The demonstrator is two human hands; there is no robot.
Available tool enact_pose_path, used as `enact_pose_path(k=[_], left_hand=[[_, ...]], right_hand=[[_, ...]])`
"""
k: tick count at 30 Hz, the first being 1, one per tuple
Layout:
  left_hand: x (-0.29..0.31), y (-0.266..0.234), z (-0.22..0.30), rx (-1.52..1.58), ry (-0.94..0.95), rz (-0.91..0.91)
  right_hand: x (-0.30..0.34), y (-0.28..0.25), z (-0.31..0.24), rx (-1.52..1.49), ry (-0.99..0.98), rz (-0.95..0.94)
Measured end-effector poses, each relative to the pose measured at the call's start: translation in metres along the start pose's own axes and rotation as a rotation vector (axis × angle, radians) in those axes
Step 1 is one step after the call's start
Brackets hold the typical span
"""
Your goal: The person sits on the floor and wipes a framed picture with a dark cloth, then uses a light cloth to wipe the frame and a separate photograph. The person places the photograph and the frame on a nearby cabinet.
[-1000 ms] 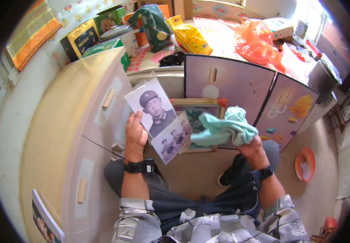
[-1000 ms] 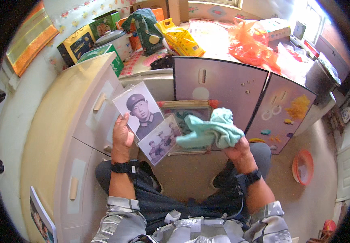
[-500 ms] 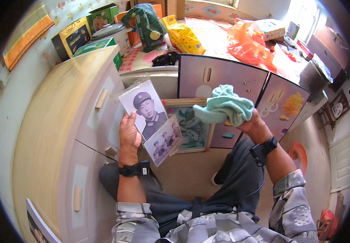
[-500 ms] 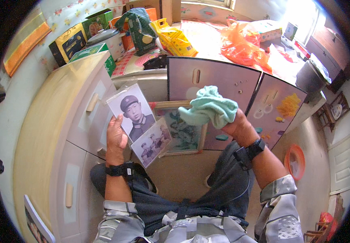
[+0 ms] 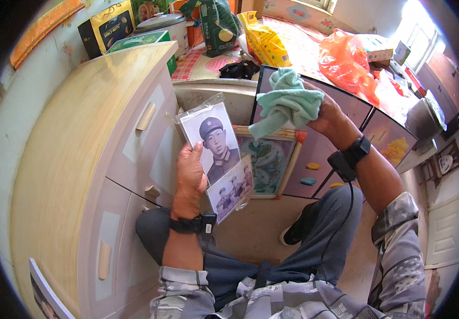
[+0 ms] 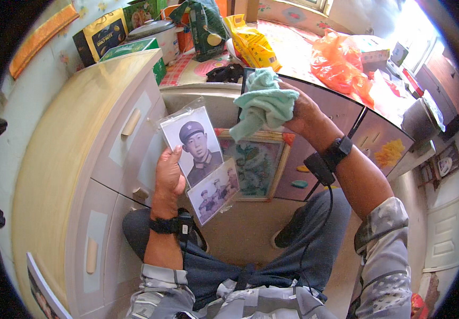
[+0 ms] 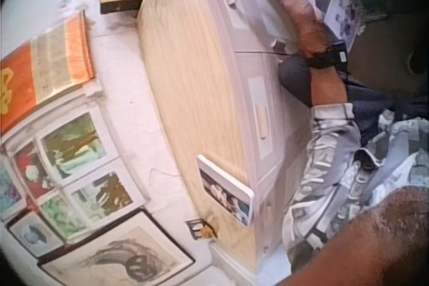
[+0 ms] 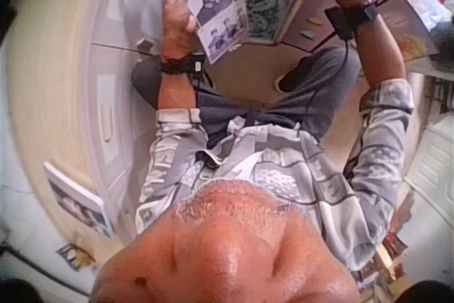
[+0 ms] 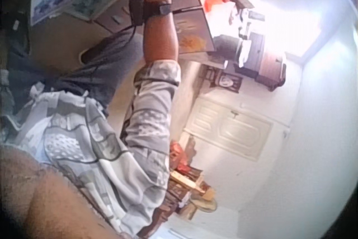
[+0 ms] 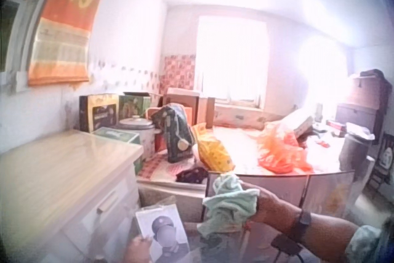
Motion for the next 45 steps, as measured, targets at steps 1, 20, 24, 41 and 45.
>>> enact_pose_path(k=[1, 20, 24, 41, 45], left_hand=[[-0.002, -0.002, -0.002, -0.039, -0.007, 0.083], [0.007, 0.003, -0.003, -0.055, 0.126, 0.256], [0.009, 0.005, 0.000, -0.039, 0.166, 0.248], [0.005, -0.001, -0.002, -0.108, 0.104, 0.251], [0.006, 0.004, -0.001, -0.101, 0.098, 0.201]], right_hand=[[-0.014, 0.001, 0.001, 0.034, -0.024, 0.051], [-0.166, 0.029, -0.037, 0.067, -0.448, 0.557], [-0.177, 0.016, -0.005, 0.099, -0.223, 0.466], [-0.063, -0.011, -0.157, 0.579, -0.597, 0.417], [0.018, -0.033, -0.257, 0.858, -0.779, 0.578]])
Point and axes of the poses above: each hand's wrist, its own x-axis away from the middle knuckle, its own y-axis out of the palm, z = x × y, the point moved 3 cm from there along -x, towards the middle knuckle, and after that the axes turned 14 degrees about z, right-handed, at the moved point
